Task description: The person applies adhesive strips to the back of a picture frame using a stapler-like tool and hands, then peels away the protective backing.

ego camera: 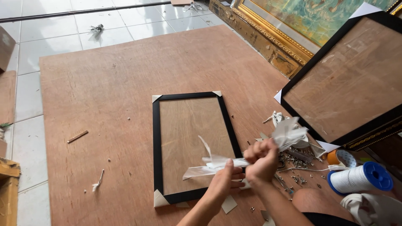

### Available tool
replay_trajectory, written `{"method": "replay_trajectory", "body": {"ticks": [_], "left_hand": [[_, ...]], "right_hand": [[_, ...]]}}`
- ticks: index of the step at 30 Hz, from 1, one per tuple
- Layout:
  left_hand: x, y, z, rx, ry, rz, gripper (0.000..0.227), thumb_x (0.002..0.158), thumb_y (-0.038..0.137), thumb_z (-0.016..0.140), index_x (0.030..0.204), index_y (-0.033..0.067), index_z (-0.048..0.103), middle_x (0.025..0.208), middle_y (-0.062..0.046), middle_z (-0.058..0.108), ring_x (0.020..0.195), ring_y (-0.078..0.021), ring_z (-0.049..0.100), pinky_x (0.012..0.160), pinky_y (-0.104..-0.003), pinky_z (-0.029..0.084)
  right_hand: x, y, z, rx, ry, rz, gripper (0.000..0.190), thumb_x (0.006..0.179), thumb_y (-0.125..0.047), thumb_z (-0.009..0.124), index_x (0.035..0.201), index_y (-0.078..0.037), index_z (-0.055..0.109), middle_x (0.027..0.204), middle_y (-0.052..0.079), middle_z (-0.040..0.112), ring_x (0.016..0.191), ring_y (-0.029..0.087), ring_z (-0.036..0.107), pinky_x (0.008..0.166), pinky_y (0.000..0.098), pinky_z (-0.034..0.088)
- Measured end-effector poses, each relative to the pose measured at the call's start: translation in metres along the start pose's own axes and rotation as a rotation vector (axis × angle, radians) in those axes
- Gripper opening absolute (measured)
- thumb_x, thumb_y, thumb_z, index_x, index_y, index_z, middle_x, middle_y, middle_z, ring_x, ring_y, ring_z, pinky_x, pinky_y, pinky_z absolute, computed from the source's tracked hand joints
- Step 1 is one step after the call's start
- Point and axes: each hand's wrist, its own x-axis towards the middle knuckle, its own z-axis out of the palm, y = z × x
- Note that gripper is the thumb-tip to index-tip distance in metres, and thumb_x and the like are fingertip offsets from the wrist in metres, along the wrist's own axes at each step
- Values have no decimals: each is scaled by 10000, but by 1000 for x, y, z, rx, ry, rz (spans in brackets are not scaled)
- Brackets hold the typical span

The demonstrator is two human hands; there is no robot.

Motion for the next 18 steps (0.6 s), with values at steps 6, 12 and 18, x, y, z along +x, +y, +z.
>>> {"method": "replay_trajectory", "body": {"ticks": [6, 12, 18], "left_hand": [[68, -45, -12, -925, 213, -153, 170, 1006, 122, 662, 843, 90, 621, 750, -92, 628, 673, -230, 540, 651, -363, 417], [14, 19, -34, -601, 305, -247, 223, 937, 301, 542, 825, 126, 620, 753, -41, 679, 604, -196, 535, 581, -339, 420], [43, 7, -68, 134, 75, -12, 118, 1015, 243, 463, 1051, 133, 483, 1008, -38, 501, 886, -189, 490, 771, -378, 449]], "right_hand": [[-53, 47, -19, -210, -471, 9, 458, 1035, -256, 547, 651, -184, 308, 603, -17, 256, 550, 150, 263, 555, 372, 229], [-67, 77, -40, -497, -435, 62, 154, 899, 10, 574, 813, -105, 631, 764, -2, 542, 741, 131, 508, 648, 331, 415], [-61, 34, -22, -727, -804, -513, 124, 1044, -74, 534, 940, -140, 544, 836, -13, 517, 723, 138, 482, 670, 345, 400]]}}
